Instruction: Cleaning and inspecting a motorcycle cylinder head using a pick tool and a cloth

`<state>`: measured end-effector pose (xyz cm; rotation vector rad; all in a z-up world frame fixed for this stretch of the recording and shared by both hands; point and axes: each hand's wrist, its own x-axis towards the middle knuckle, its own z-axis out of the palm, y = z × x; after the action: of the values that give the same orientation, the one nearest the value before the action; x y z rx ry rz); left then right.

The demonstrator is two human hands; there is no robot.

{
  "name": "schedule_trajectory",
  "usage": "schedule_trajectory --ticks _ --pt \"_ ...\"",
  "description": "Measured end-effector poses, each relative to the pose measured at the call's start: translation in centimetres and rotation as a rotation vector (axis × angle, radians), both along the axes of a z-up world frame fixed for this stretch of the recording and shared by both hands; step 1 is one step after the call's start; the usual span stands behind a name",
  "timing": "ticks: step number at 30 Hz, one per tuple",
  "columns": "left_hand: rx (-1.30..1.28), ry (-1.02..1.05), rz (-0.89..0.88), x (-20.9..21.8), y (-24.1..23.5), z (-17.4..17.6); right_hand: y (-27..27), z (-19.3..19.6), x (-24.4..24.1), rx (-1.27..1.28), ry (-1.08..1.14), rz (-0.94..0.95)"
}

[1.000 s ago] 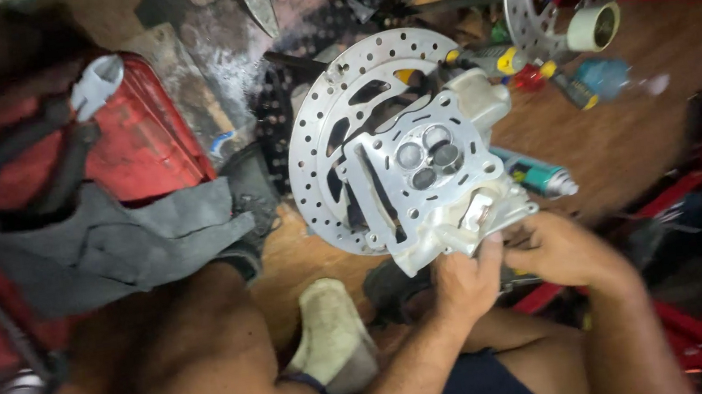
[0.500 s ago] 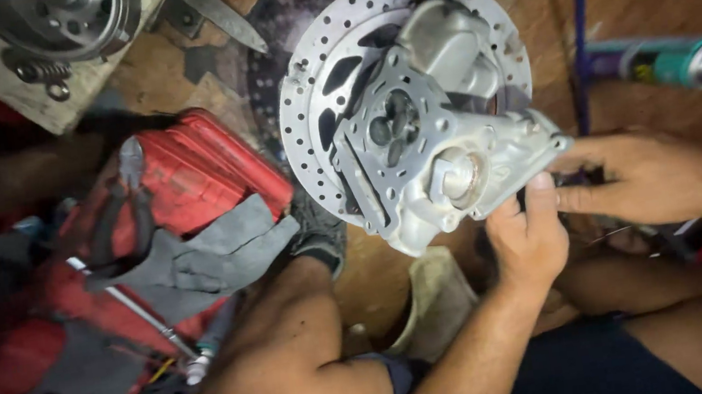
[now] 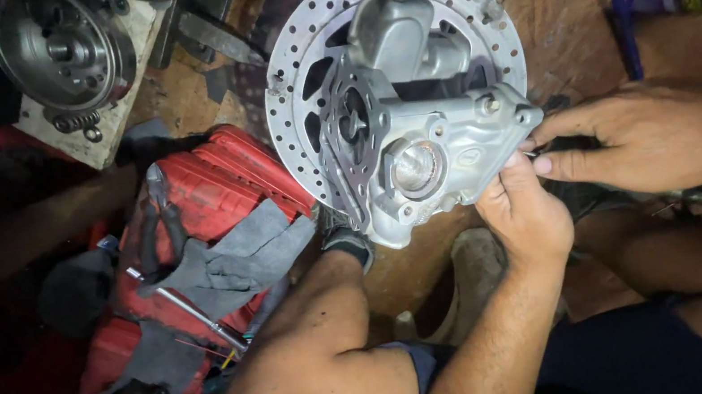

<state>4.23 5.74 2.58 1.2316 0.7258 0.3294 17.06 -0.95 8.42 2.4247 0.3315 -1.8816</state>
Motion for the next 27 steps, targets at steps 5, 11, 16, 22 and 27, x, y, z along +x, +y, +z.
schedule_trajectory --ticks 5,11,16,22,27 --pt "-0.119 0.093 0.045 -0.2 -0.4 -0.2 1.5 1.4 0.7 -0.082 0.054 0.108" --pt "-0.078 0.107 0.020 0.1 0.0 0.5 -0.4 -0.7 -0.1 0.055 0.018 0.110" --pt "-0.047 0.047 0.012 0.1 -0.2 0.4 -0.3 -0.7 0.0 0.036 0.036 0.088" --pt "-0.089 -0.011 0.031 0.3 -0.4 0.3 0.3 0.0 0.2 -0.012 0.048 0.059" --pt "-0.225 -0.067 0.077 0.3 -0.8 0.1 0.9 0.5 0.4 -0.052 0.048 0.071"
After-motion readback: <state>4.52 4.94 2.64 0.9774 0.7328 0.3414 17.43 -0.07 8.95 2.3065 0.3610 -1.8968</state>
